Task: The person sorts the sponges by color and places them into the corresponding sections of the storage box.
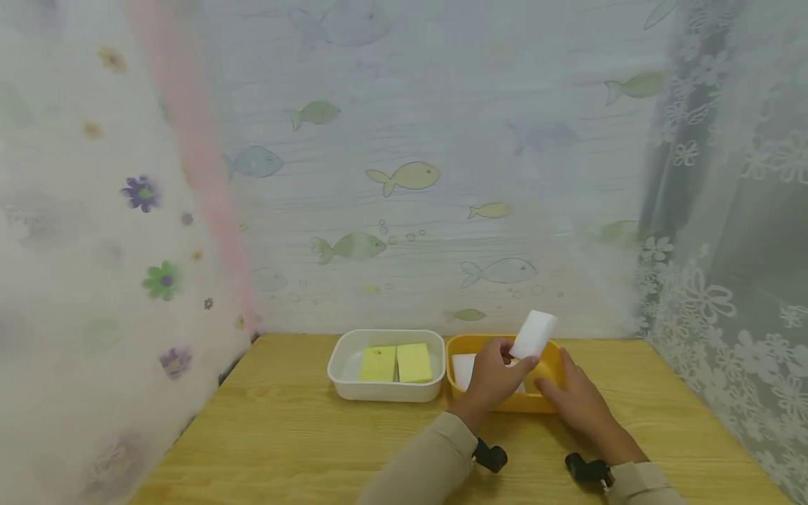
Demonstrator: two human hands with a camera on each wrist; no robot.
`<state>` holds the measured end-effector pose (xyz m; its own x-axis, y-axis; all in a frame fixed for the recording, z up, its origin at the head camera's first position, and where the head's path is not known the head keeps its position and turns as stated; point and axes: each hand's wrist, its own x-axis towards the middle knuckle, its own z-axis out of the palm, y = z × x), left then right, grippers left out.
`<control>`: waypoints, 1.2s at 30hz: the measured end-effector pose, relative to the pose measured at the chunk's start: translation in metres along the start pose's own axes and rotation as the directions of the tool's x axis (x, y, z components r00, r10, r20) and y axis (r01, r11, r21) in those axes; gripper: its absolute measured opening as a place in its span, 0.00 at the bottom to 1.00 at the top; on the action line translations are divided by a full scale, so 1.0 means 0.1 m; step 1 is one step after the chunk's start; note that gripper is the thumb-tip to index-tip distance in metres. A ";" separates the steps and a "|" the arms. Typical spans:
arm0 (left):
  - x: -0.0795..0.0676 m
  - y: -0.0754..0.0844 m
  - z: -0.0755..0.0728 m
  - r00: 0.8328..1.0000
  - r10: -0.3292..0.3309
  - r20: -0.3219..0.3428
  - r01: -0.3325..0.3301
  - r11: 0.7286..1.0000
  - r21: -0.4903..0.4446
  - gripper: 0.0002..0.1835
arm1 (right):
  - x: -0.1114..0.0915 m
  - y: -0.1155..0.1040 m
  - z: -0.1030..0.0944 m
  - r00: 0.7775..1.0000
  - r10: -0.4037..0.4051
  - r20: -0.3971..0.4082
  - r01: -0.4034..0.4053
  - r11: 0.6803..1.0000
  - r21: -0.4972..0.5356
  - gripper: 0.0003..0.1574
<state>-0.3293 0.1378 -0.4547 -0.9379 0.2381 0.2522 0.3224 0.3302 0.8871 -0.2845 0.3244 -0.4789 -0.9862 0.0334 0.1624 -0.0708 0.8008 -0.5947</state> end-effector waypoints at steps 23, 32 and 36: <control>-0.07 0.03 0.01 0.998 -0.042 0.046 0.030 0.970 0.242 0.26 | -0.03 0.05 -0.02 1.000 0.008 0.020 -0.007 1.000 -0.005 0.68; -0.06 0.03 -0.01 0.998 -0.017 0.060 -0.004 0.945 0.328 0.23 | 0.01 0.05 0.00 0.999 -0.012 0.035 0.012 1.000 -0.003 0.68; -0.07 0.04 -0.03 0.998 -0.040 0.052 0.021 0.946 0.323 0.21 | 0.02 0.04 0.01 0.999 0.002 0.047 -0.002 1.000 0.001 0.69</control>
<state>-0.3217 0.1348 -0.4519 -0.9420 0.2722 0.1964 0.3270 0.6126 0.7196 -0.2870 0.3271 -0.4814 -0.9922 0.0070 0.1243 -0.0690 0.8003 -0.5956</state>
